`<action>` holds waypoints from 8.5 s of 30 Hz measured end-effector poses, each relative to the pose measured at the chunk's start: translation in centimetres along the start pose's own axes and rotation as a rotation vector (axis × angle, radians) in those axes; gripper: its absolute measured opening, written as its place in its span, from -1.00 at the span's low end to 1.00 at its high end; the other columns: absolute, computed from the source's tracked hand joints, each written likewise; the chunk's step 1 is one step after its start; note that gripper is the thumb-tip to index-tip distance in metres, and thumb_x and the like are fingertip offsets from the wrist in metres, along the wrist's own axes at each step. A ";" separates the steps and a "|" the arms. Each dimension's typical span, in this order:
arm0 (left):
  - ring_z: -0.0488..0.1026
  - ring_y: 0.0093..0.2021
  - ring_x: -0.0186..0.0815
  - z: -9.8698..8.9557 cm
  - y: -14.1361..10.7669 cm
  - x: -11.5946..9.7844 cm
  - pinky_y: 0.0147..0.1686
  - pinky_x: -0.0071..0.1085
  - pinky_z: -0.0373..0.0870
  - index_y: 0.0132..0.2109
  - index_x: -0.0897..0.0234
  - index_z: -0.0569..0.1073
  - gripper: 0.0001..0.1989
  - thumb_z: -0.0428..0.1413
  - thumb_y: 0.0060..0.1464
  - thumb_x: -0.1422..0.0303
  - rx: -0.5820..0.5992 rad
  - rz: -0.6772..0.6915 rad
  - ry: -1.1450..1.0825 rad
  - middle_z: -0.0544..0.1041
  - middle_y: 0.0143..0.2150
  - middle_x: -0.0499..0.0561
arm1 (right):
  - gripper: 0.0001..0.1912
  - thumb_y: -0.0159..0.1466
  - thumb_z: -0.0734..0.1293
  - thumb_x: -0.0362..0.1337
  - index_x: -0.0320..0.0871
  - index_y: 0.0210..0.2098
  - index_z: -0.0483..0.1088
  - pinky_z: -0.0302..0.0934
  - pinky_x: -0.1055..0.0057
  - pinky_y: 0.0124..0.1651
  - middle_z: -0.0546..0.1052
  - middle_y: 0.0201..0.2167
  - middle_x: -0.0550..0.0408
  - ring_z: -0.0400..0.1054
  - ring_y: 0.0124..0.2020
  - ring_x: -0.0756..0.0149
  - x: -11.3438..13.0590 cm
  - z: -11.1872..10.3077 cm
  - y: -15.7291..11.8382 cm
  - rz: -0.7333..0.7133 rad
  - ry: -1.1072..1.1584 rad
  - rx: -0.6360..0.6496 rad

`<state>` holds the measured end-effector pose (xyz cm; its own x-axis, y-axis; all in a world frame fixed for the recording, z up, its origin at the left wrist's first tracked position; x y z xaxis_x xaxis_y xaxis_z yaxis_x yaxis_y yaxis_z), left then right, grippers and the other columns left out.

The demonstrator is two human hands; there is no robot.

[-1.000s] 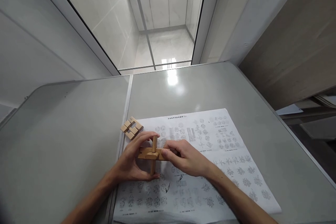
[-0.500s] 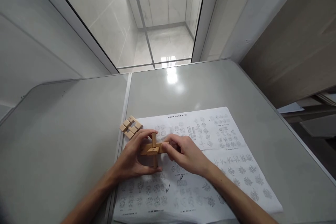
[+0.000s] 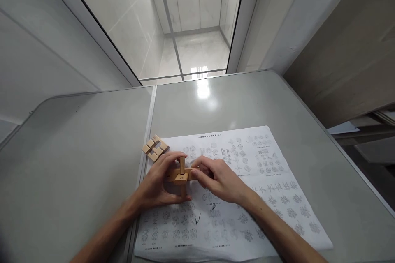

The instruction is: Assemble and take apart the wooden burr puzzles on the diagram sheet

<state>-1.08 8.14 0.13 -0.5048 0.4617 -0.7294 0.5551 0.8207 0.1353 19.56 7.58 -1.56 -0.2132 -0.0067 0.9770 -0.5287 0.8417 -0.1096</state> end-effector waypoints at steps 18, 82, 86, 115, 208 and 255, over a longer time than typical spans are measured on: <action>0.51 0.07 -0.07 -0.3 0.0 0.0 0.08 -0.15 0.49 0.29 0.06 0.29 -0.13 0.50 -0.10 0.08 -0.033 0.010 -0.021 0.50 0.13 0.09 | -0.66 0.55 0.28 0.01 -0.13 -0.14 0.47 0.09 0.46 -0.46 0.45 -0.54 0.22 0.25 -0.54 0.43 0.5 0.1 -0.2 -0.036 0.100 0.072; 0.58 -0.22 -0.25 0.0 0.1 0.1 -0.13 -0.24 0.56 0.29 0.05 0.29 -0.11 0.53 -0.11 0.13 -0.041 -0.010 -0.153 0.48 0.15 0.09 | -0.80 0.46 0.33 -0.32 -0.04 0.00 0.57 0.41 0.36 -0.44 0.60 -0.02 -0.07 0.53 -0.27 0.24 0.9 1.4 -0.1 -0.433 -0.209 -0.206; 0.57 -0.22 -0.26 -0.1 0.1 0.1 -0.13 -0.25 0.55 0.28 0.05 0.29 -0.12 0.53 -0.11 0.15 -0.047 -0.013 -0.146 0.48 0.17 0.08 | -0.77 0.47 0.33 -0.34 -0.04 0.06 0.56 0.46 0.37 -0.43 0.65 -0.04 -0.04 0.58 -0.18 0.19 0.8 1.4 -0.2 -0.442 -0.192 -0.173; 0.55 -0.20 -0.21 0.0 -0.3 0.7 -0.20 -0.29 0.48 0.33 0.11 0.26 -0.10 0.49 -0.07 0.13 -0.082 -0.044 -0.116 0.56 0.02 0.07 | -0.85 0.52 0.36 -0.32 -0.11 0.04 0.53 0.28 0.51 -0.45 0.65 -0.19 0.04 0.30 -0.56 0.50 1.3 1.4 -0.8 -0.538 -0.237 -0.171; 0.33 -0.53 -0.42 -0.4 -0.3 1.4 -0.51 -0.48 0.26 -0.34 0.26 0.39 -0.56 0.14 0.36 0.01 -0.166 -0.313 -0.436 0.44 -0.49 -0.07 | -0.67 0.48 0.37 -0.01 -0.14 -0.25 0.54 0.30 0.43 -0.48 0.59 -0.50 0.11 0.42 -0.53 0.35 0.7 0.1 -0.5 -0.044 0.147 -0.443; 0.34 -0.60 -0.38 0.4 -0.4 1.5 -0.47 -0.38 0.00 -0.50 0.24 0.35 -0.56 0.08 0.36 0.17 -0.185 -0.293 0.563 0.47 -0.61 -0.09 | -0.71 0.52 0.28 -0.07 -0.13 -0.08 0.54 0.20 0.40 -0.44 0.50 -0.52 0.19 0.32 -0.55 0.36 -0.4 0.4 -0.2 -0.069 -0.389 -0.453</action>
<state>-1.79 8.36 -1.32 -0.9140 0.2752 -0.2982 0.2453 0.9601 0.1343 19.41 7.17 -2.01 -0.5209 -0.1943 0.8312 -0.1674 0.9781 0.1238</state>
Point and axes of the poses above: each hand's wrist, its own y-axis towards the middle knuckle, its own z-axis out of the palm, x = y × z, the point moved 4 cm from there along y, towards the middle knuckle
